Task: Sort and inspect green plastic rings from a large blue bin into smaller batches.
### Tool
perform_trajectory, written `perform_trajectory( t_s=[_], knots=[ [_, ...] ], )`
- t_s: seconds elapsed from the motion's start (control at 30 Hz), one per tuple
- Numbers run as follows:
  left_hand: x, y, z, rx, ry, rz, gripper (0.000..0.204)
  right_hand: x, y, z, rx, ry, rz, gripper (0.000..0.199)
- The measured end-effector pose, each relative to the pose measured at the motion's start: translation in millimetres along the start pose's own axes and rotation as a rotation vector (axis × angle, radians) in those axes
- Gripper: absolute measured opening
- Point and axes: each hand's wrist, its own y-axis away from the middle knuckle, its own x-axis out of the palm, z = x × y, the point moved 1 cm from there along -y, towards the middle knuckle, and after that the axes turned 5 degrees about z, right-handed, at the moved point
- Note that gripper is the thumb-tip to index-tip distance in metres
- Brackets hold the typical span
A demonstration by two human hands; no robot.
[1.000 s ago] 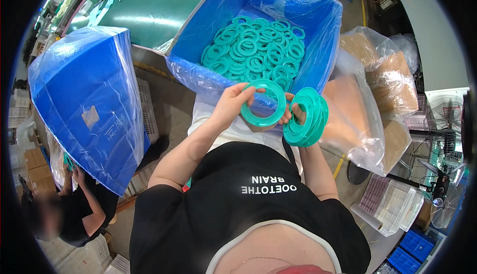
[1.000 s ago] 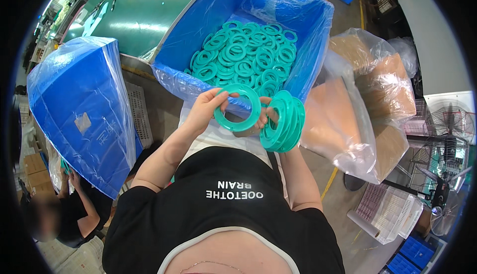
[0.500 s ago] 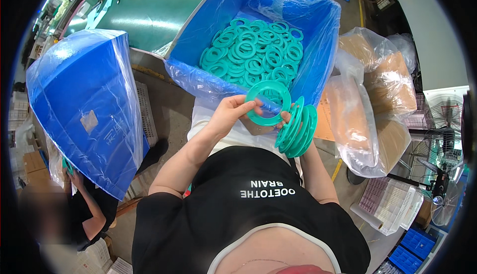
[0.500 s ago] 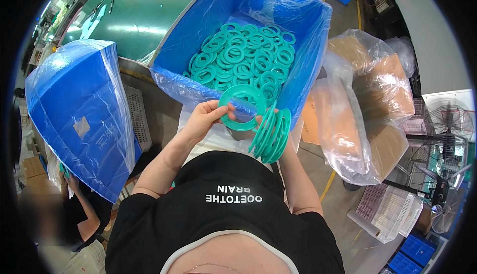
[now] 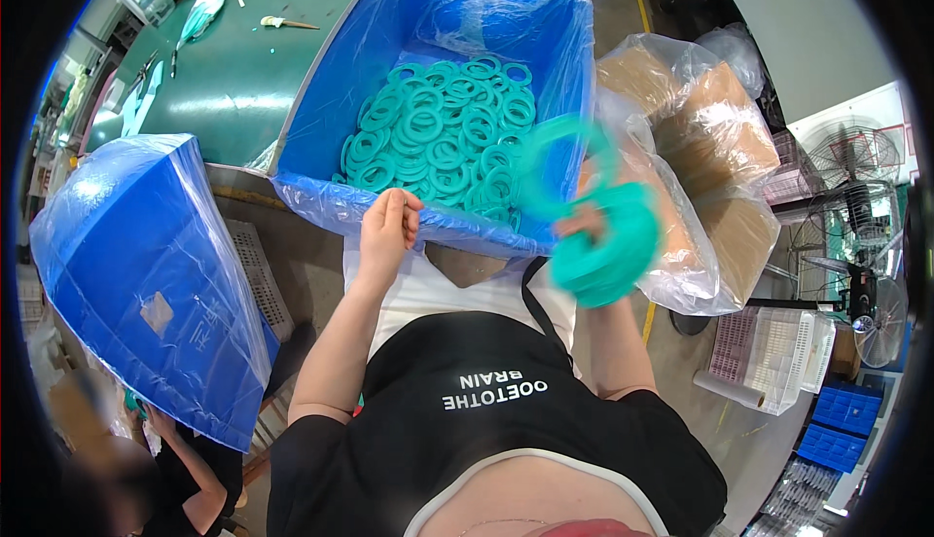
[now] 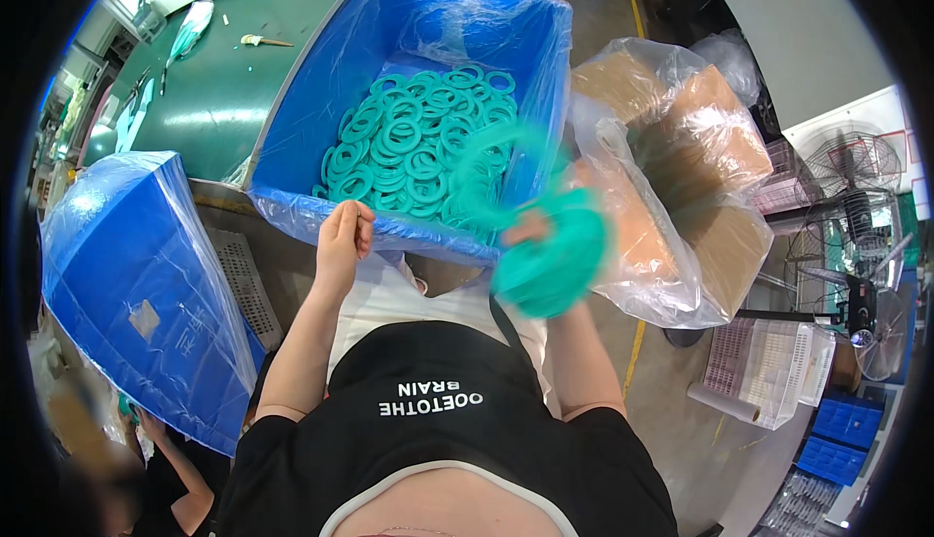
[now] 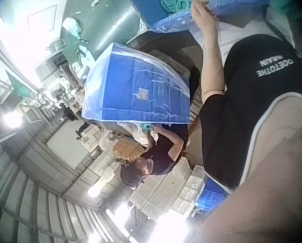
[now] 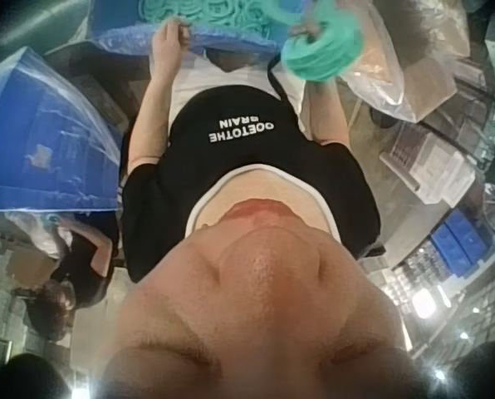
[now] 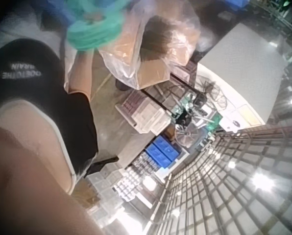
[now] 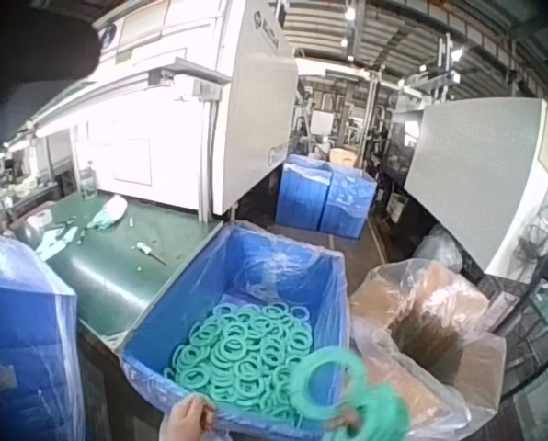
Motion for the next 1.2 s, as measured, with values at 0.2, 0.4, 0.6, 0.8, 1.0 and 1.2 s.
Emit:
perform_trajectory(
  t_s=[0.2, 0.4, 0.6, 0.8, 1.0, 1.2],
  knots=[
    [5.3, 5.1, 27.1, -0.312, 0.408, 0.201, 0.02, 34.0, -10.8, 36.8, -0.34, -0.021, 0.162, 0.026],
    [34.3, 11.3, 14.8, -0.364, 0.48, 0.335, 0.015, 36.7, -13.4, -48.9, 0.113, 0.119, 0.209, 0.031],
    [51.3, 23.9, -5.7, -0.156, 0.071, 0.323, 0.017, 40.4, -21.3, -71.4, 0.141, 0.384, 0.096, 0.034],
    [68.6, 24.3, -33.5, -0.047, -0.121, 0.303, 0.02, 38.7, -11.0, -97.7, 0.237, 0.581, 0.097, 0.03],
    [56.9, 8.8, -15.7, 0.143, -0.412, 0.231, 0.013, 22.5, -12.8, -94.8, 0.247, 0.593, -0.055, 0.028],
    [22.0, 3.0, 1.4, 0.076, -0.307, 0.05, 0.018, 34.3, -8.8, -79.1, 0.083, 0.482, -0.098, 0.034]
  ],
)
